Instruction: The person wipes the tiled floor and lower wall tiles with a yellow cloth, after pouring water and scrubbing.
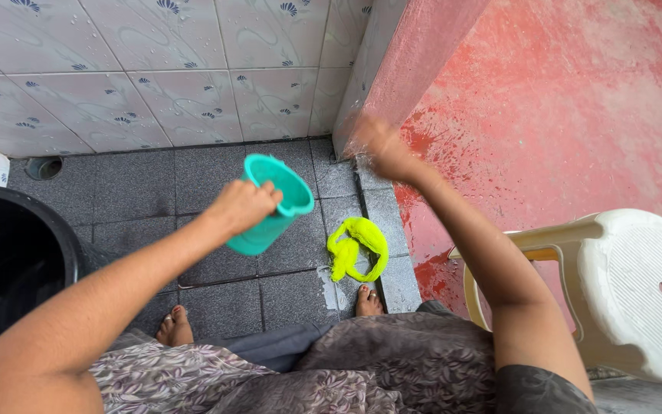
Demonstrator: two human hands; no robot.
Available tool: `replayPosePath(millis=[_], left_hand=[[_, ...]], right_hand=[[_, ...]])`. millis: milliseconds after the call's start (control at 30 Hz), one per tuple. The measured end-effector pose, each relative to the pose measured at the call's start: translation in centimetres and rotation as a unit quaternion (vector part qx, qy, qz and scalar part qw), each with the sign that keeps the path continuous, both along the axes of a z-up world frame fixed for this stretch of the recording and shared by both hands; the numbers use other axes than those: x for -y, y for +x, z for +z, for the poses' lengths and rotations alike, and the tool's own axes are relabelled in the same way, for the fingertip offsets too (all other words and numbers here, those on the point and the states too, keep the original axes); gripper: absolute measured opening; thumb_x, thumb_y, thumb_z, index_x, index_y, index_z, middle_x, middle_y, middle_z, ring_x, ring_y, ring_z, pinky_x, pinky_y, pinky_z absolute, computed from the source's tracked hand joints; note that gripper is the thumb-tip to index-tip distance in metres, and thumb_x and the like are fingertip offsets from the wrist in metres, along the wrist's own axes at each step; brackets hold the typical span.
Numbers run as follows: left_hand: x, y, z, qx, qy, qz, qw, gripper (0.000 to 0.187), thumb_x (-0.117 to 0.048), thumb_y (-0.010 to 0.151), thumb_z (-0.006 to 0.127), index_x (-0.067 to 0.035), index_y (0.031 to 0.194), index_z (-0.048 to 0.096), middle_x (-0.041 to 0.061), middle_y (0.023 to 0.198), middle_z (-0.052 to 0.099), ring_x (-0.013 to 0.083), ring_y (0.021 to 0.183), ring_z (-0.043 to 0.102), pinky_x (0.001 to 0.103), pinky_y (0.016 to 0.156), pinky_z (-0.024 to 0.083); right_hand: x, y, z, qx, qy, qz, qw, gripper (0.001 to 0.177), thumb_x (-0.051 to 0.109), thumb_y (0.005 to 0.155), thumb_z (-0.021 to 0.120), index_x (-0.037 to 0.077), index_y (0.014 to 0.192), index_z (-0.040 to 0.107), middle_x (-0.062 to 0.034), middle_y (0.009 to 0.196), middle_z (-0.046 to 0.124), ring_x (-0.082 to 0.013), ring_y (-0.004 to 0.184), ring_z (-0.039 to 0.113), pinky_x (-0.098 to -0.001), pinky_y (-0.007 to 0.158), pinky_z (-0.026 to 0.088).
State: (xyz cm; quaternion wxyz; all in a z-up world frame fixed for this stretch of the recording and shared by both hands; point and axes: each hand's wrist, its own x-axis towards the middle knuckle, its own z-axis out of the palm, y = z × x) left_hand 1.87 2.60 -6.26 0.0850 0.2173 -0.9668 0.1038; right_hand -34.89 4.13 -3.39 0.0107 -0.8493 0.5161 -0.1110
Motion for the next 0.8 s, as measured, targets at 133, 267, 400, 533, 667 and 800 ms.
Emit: replayPosePath(millis=[133, 267, 400, 533, 667, 800], left_hand=[[-2.3, 1.1, -2.4, 0.014, 0.069, -0.037, 0.997, 0.007, -0.015, 0.088, 0.06, -0.011, 0.09, 0.065, 0.01, 0.087, 0.068, 0.0295, 0.071, 0.074, 0.042, 0.055, 0.061], [-2.6, 2.9, -3.1, 0.069, 0.227, -0.068, 0.969, 0.012, -0.02, 0.096, 0.055, -0.015, 0.097, 0.065, 0.008, 0.106, 0.074, 0.0302, 0.093, 0.075, 0.046, 0.074, 0.061], [-0.1, 4.4, -4.0, 0.046, 0.305, -0.036, 0.95, 0.023, -0.018, 0.094, 0.058, -0.013, 0.116, 0.06, 0.015, 0.145, 0.052, 0.0324, 0.09, 0.075, 0.052, 0.075, 0.059], [6.4, 6.2, -3.9, 0.211, 0.164, 0.157, 0.951, 0.052, -0.035, 0.082, 0.08, -0.017, 0.127, 0.06, 0.019, 0.161, 0.033, 0.0372, 0.114, 0.065, 0.051, 0.086, 0.056], [9.8, 6.8, -2.6, 0.234, 0.101, 0.213, 0.943, 0.045, -0.035, 0.083, 0.08, -0.023, 0.124, 0.069, 0.014, 0.155, 0.043, 0.0346, 0.126, 0.058, 0.052, 0.097, 0.047], [10.7, 6.7, -0.9, 0.185, 0.149, 0.23, 0.944, 0.043, -0.04, 0.088, 0.075, -0.019, 0.124, 0.07, 0.01, 0.129, 0.065, 0.0305, 0.122, 0.063, 0.051, 0.099, 0.047]], right_hand=[[-6.8, 9.1, -5.1, -0.184, 0.198, 0.16, 0.949, 0.084, 0.039, 0.077, 0.083, 0.02, 0.149, 0.044, -0.0196, 0.165, 0.024, -0.0329, 0.149, 0.024, -0.0736, 0.107, 0.019], [-11.0, 13.2, -7.9, 0.071, 0.279, 0.161, 0.944, 0.034, 0.034, 0.101, 0.068, 0.008, 0.121, 0.061, -0.0213, 0.093, 0.071, -0.038, 0.096, 0.071, -0.0524, 0.085, 0.056], [-12.5, 14.2, -10.8, 0.07, 0.348, 0.14, 0.925, 0.033, 0.034, 0.1, 0.062, 0.005, 0.117, 0.061, -0.0221, 0.082, 0.068, -0.0426, 0.083, 0.069, -0.0537, 0.072, 0.053], [-9.7, 13.0, -14.8, 0.06, 0.317, 0.173, 0.931, 0.035, 0.032, 0.096, 0.064, 0.004, 0.117, 0.066, -0.0231, 0.085, 0.069, -0.0428, 0.084, 0.069, -0.0539, 0.071, 0.054], [2.4, 9.7, -8.7, -0.109, 0.205, -0.01, 0.973, 0.026, 0.035, 0.098, 0.06, 0.015, 0.099, 0.077, -0.0126, 0.086, 0.075, -0.0276, 0.076, 0.074, -0.0454, 0.07, 0.058], [7.8, 6.6, 8.2, 0.059, -0.105, -0.067, 0.99, 0.015, 0.013, 0.095, 0.064, 0.012, 0.107, 0.072, -0.0122, 0.092, 0.075, -0.0368, 0.081, 0.071, -0.0487, 0.067, 0.055]])
